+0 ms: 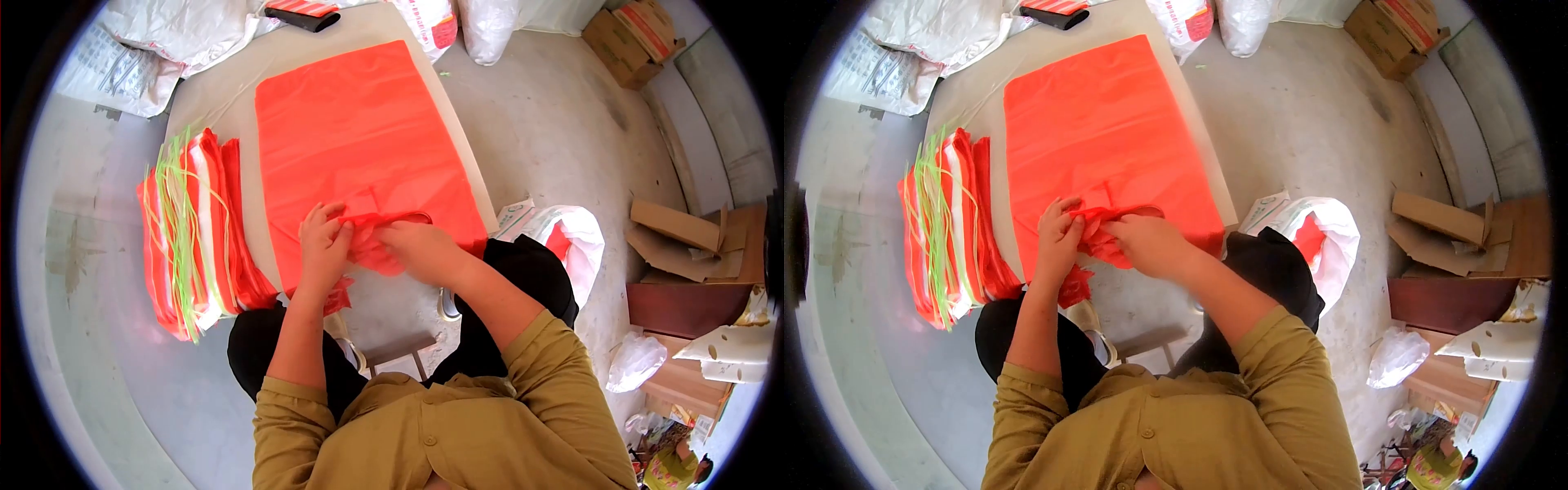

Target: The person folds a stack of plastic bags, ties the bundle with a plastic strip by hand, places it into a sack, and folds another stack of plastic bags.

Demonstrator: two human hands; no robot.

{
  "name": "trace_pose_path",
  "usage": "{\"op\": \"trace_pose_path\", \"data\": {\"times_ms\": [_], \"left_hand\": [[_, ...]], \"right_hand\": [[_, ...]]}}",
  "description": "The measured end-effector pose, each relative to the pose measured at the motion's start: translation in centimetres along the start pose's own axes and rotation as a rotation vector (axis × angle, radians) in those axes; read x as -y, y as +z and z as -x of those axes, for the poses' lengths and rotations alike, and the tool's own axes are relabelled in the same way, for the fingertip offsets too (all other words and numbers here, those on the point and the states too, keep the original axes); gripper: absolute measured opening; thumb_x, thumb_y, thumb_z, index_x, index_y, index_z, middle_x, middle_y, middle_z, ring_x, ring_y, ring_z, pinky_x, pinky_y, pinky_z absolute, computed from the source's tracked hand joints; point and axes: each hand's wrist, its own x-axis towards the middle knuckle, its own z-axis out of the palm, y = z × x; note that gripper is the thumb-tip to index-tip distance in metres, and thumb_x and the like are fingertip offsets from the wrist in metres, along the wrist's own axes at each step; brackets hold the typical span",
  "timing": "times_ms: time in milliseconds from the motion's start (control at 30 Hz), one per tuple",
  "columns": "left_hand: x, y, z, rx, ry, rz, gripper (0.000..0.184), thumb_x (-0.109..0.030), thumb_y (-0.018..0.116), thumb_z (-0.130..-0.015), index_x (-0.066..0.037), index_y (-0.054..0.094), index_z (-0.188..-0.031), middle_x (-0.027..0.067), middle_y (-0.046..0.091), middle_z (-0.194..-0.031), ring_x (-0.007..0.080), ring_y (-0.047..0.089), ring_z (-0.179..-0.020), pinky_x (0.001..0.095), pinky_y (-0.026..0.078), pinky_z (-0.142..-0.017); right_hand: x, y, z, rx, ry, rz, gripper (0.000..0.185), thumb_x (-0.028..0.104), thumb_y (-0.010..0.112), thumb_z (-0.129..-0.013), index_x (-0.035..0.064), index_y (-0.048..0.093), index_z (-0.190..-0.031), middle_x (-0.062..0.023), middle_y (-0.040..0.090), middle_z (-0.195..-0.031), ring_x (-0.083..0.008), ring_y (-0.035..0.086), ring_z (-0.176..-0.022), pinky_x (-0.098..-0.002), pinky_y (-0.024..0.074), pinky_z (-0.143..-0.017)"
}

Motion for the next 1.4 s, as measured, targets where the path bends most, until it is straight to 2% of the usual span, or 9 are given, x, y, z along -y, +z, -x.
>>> {"op": "trace_pose_path", "data": {"times_ms": [200, 300, 467, 567, 667, 767, 967, 1167, 1400], "left_hand": [[-0.8, -0.7, 0.2, 0.061, -0.007, -0.045, 0.018, -0.018, 0.067, -0.091, 0.0, 0.069, -0.089, 0.0116, 0.063, -0.134, 0.0398, 0.046, -0.137, 0.0532, 0.032, -0.113], [-2.6, -1.0, 0.5, 0.06, 0.031, -0.214, 0.018, -0.014, 0.067, -0.09, 0.0, 0.072, -0.1, 0.0146, 0.063, -0.134, 0.0408, 0.048, -0.134, 0.05, 0.034, -0.114], [-1.9, -0.2, 0.3, 0.026, -0.029, -0.166, 0.015, -0.01, 0.068, -0.09, -0.002, 0.074, -0.102, 0.0131, 0.065, -0.131, 0.0405, 0.049, -0.134, 0.0498, 0.035, -0.114], [-0.7, 0.4, 0.2, 0.003, -0.055, -0.087, 0.013, -0.014, 0.069, -0.091, -0.004, 0.074, -0.098, 0.0101, 0.066, -0.13, 0.0391, 0.048, -0.135, 0.0518, 0.034, -0.113], [-0.1, 0.3, -0.2, -0.011, -0.074, 0.046, 0.015, -0.016, 0.069, -0.091, -0.004, 0.075, -0.098, 0.0092, 0.067, -0.127, 0.0383, 0.049, -0.134, 0.0511, 0.033, -0.113], [0.6, 0.2, -0.4, 0.004, -0.078, 0.165, 0.017, -0.014, 0.069, -0.091, -0.004, 0.076, -0.102, 0.0101, 0.069, -0.124, 0.0384, 0.05, -0.133, 0.0492, 0.033, -0.115], [0.3, -0.1, -0.6, 0.034, -0.133, 0.245, 0.019, -0.013, 0.067, -0.093, -0.004, 0.075, -0.108, 0.0113, 0.069, -0.127, 0.0384, 0.048, -0.135, 0.0484, 0.031, -0.117], [-0.4, -0.3, -0.3, 0.007, -0.181, 0.283, 0.019, -0.014, 0.066, -0.095, -0.004, 0.075, -0.108, 0.0106, 0.07, -0.126, 0.0378, 0.047, -0.137, 0.0477, 0.029, -0.118], [0.1, -0.4, -0.5, 0.017, -0.175, 0.309, 0.019, -0.014, 0.065, -0.095, -0.002, 0.074, -0.107, 0.0112, 0.07, -0.122, 0.0348, 0.052, -0.132, 0.0466, 0.028, -0.12]], "right_hand": [[1.0, 0.8, -0.3, -0.021, 0.013, -0.143, 0.04, 0.014, 0.056, -0.098, 0.0085, 0.056, -0.137, -0.0175, 0.068, -0.116, -0.0377, 0.066, -0.102, -0.0481, 0.0539, -0.085], [1.4, 0.4, -0.2, -0.016, 0.04, -0.204, 0.04, 0.015, 0.055, -0.099, 0.0075, 0.055, -0.139, -0.0188, 0.067, -0.118, -0.0378, 0.066, -0.105, -0.0476, 0.0536, -0.087], [1.7, -1.1, -0.5, 0.074, 0.099, -0.261, 0.04, 0.016, 0.054, -0.101, 0.0078, 0.056, -0.139, -0.0207, 0.068, -0.119, -0.0385, 0.066, -0.106, -0.0457, 0.0531, -0.09], [-1.4, -0.7, -0.7, -0.2, 0.087, -0.269, 0.036, 0.012, 0.055, -0.1, 0.0065, 0.06, -0.135, -0.0162, 0.069, -0.117, -0.0299, 0.067, -0.107, -0.0387, 0.052, -0.092], [-2.1, -4.0, -0.3, -0.392, 0.362, -0.462, 0.036, 0.013, 0.054, -0.103, 0.0059, 0.059, -0.137, -0.0123, 0.068, -0.125, -0.0237, 0.061, -0.12, -0.0355, 0.0478, -0.1], [-5.2, -4.5, -0.2, -0.642, 0.25, -0.638, 0.04, 0.016, 0.052, -0.105, 0.0035, 0.053, -0.143, -0.01, 0.058, -0.141, -0.0205, 0.049, -0.136, -0.0336, 0.0391, -0.111], [-5.7, -5.0, 0.2, -0.626, 0.372, -0.95, 0.049, 0.019, 0.05, -0.107, 0.0, 0.041, -0.151, -0.0121, 0.043, -0.155, -0.0208, 0.038, -0.146, -0.0325, 0.0293, -0.119], [-7.1, -4.5, 0.0, -0.631, 0.441, -0.993, 0.049, 0.022, 0.051, -0.108, 0.0028, 0.041, -0.152, -0.0104, 0.046, -0.152, -0.0177, 0.043, -0.139, -0.0325, 0.0341, -0.115], [-8.0, -4.0, -0.4, -0.623, 0.513, -1.007, 0.049, 0.024, 0.052, -0.108, 0.0064, 0.042, -0.152, -0.0043, 0.054, -0.136, -0.0131, 0.051, -0.117, -0.0292, 0.0393, -0.107]]}}
